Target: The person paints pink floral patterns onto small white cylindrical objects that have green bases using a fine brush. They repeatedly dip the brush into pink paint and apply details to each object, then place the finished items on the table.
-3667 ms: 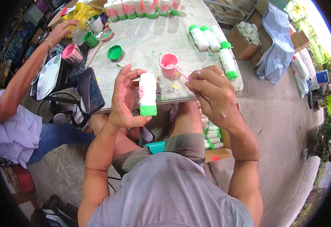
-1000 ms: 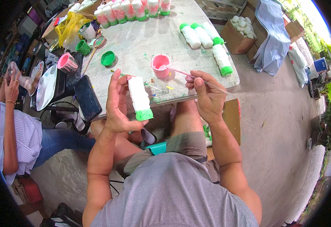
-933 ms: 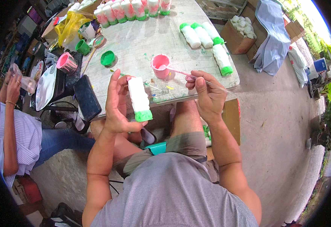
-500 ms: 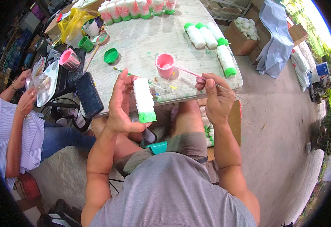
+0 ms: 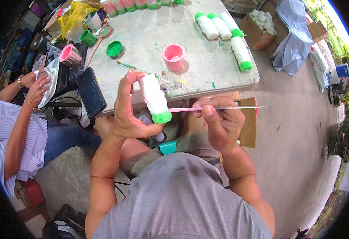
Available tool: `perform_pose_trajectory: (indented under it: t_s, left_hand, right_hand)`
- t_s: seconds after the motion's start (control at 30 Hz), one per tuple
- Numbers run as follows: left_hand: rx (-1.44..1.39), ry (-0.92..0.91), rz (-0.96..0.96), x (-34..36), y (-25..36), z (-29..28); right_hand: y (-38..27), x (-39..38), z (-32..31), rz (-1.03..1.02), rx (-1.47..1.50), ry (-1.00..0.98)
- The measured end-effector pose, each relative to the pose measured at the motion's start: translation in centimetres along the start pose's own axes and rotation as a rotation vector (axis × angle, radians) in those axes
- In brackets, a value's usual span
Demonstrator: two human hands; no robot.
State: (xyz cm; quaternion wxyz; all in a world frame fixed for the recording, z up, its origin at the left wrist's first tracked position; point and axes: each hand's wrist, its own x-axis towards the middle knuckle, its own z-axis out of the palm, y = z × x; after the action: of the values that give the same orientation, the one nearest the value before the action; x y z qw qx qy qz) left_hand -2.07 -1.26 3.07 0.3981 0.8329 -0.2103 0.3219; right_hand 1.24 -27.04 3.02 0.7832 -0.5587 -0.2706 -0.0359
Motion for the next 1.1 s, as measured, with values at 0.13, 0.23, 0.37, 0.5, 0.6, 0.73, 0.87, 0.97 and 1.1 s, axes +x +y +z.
perform_pose_trajectory:
  t_s: [0.13,0.23,0.37,0.5,0.6,0.73,0.87,0.97,1.1]
  left_hand:
    - [0.095,-0.003,0.015,0.6,1.0,-0.1]
    - [0.13,-0.025,0.04,1.0,1.7,-0.4]
    - [0.124,-0.039,0.036,1.1,2.0,-0.6]
    - [0.118,-0.031,0.041,1.1,2.1,-0.6]
    - [0.163,-0.067,0.035,1.1,2.2,-0.8]
    - [0.172,-0.067,0.02,1.1,2.3,-0.8]
    - [0.172,-0.07,0.025,1.0,2.2,-0.7]
    - [0.176,-0.07,0.019,0.9,2.3,-0.7]
    - [0.123,-0.029,0.034,0.9,2.3,-0.6]
  right_hand:
    - [-0.5,-0.1,1.3,-0.084,-0.086,-0.052]
    - [-0.6,0.0,1.7,-0.114,-0.083,-0.061]
    - [-0.4,0.2,1.9,-0.134,-0.107,-0.095]
    - [-0.1,0.3,2.1,-0.17,-0.099,-0.121]
    - [-0.1,0.2,1.6,-0.141,-0.172,-0.135]
    - [-0.4,0.2,1.7,-0.155,-0.185,-0.088]
    - [-0.7,0.2,1.9,-0.144,-0.172,-0.102]
    - [-0.4,0.3,1.8,-0.151,-0.199,-0.118]
    - [-0.5,0.4,1.7,-0.137,-0.176,-0.065]
